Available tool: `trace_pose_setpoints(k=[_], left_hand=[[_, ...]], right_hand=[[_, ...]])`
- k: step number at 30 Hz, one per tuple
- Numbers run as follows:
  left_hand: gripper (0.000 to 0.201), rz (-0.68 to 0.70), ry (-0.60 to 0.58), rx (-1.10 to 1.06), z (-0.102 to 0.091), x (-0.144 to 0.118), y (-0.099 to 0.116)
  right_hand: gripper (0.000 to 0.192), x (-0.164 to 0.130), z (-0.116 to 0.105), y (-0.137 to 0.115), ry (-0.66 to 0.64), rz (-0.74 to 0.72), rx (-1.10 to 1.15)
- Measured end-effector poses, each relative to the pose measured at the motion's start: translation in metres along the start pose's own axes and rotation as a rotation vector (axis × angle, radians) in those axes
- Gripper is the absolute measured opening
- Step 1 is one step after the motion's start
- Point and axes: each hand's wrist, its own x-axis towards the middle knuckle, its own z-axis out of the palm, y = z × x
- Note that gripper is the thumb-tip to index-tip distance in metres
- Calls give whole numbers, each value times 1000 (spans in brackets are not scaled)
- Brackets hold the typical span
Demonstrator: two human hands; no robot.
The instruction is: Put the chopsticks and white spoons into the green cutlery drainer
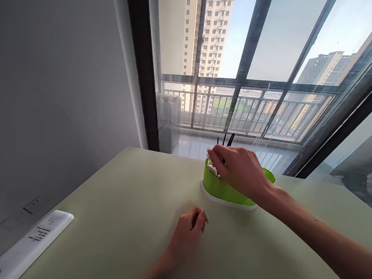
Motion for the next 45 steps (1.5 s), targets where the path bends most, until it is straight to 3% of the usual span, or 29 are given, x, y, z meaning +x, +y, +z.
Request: trace_pose_setpoints(k=[3,6,9,14,18,21,24,37,45], left_hand=[[43,-14,-9,-9,-1,0,2],[41,-10,3,5,-2,0,3],[41,5,12,12,-3,1,3],[41,10,26,24,-5,1,6],[41,6,15,5,-6,0,7],[41,-4,14,-4,-7,0,8],[42,-15,15,-5,-7,0,8],[44,-78,11,-30,-7,-1,12],[43,-132,83,-35,-3,-1,5]], right_hand=[[38,-34,7,-2,57,-204,207],[30,-69,24,-1,33,-401,254],[31,-99,50,3,-49,-416,257],[34,-134,98,16,-113,-253,359],[38,-147,130,27,-149,67,608],[39,-152,145,31,-133,273,737],[41,-156,153,35,-119,382,826],[47,-170,163,41,-67,474,934],[53,-185,181,59,-200,438,927]])
